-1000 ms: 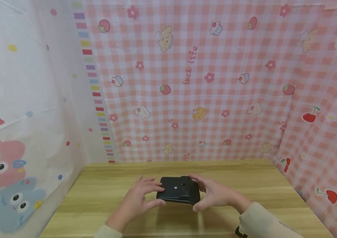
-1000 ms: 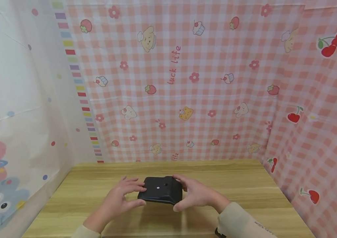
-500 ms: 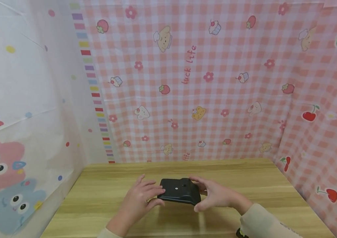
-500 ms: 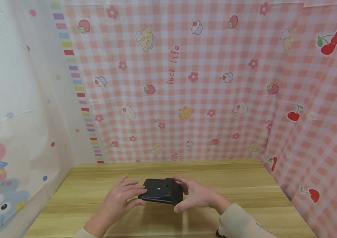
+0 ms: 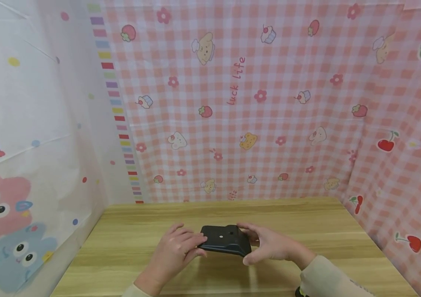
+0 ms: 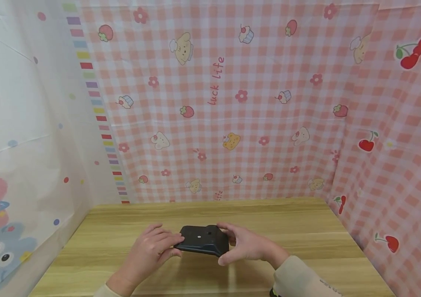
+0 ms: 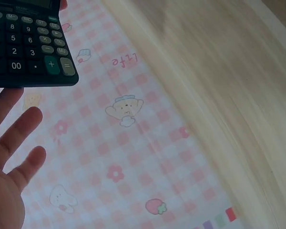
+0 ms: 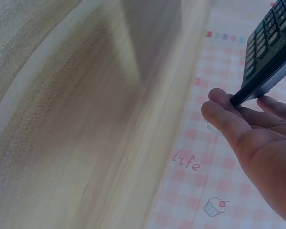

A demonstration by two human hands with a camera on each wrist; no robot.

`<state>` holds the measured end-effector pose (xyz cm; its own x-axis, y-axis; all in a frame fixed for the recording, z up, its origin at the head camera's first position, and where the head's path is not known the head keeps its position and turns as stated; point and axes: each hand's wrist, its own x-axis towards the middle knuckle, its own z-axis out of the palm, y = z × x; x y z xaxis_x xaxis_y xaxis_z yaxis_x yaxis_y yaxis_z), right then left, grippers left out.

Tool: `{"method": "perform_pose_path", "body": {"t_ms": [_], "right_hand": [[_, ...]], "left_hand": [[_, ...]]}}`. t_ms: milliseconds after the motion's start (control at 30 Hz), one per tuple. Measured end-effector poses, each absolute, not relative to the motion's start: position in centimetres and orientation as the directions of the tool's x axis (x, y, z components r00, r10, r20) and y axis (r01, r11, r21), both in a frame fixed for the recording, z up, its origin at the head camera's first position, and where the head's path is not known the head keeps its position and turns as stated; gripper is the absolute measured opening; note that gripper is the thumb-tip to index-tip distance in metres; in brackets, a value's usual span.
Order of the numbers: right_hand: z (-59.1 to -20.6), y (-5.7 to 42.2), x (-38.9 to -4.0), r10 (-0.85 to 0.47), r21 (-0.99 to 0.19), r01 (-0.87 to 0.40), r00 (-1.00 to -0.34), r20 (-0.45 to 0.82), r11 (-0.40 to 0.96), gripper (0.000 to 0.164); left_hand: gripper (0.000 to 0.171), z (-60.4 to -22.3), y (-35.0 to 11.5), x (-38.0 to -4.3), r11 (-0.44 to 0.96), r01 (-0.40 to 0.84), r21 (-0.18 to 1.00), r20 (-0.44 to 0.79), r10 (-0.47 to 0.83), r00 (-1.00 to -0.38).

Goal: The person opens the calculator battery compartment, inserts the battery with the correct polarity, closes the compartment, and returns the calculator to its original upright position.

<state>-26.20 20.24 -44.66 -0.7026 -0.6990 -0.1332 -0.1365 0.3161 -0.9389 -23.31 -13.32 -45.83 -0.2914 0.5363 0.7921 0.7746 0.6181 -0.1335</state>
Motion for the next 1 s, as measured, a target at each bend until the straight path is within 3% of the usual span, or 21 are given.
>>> {"method": "perform_pose_path", "body": {"t_ms": [200, 367, 667, 900, 1000], "right_hand": [[-44.5, 20.17, -26.01, -0.698, -0.942, -0.124, -0.702, -0.14, 0.313, 0.106], [-44.36, 20.03, -25.96, -0.698, -0.942, -0.122, -0.702, -0.141, 0.313, 0.106], [-44.45, 19.94, -26.02, -0.696, -0.948, -0.112, -0.705, -0.135, 0.297, 0.105], [-44.57, 20.63, -26.4, -0.725, -0.961, -0.125, -0.682, -0.096, 0.246, 0.111], [-44.51, 20.69, -26.49, -0.703, -0.961, -0.124, -0.706, -0.091, 0.249, 0.104]], "left_hand": [[0.033, -46.05, -13.09, -23.11, 0.579, 0.815, -0.035, 0.777, 0.529, -0.342], [0.037, -46.24, -12.94, -22.89, 0.545, 0.836, 0.063, 0.775, 0.501, -0.386], [0.036, -46.43, -13.03, -22.73, 0.555, 0.823, 0.122, 0.765, 0.475, -0.434], [0.037, -46.68, -13.36, -23.0, 0.532, 0.83, 0.167, 0.783, 0.44, -0.44], [0.037, -46.71, -13.43, -23.07, 0.526, 0.834, 0.165, 0.793, 0.432, -0.429]]}}
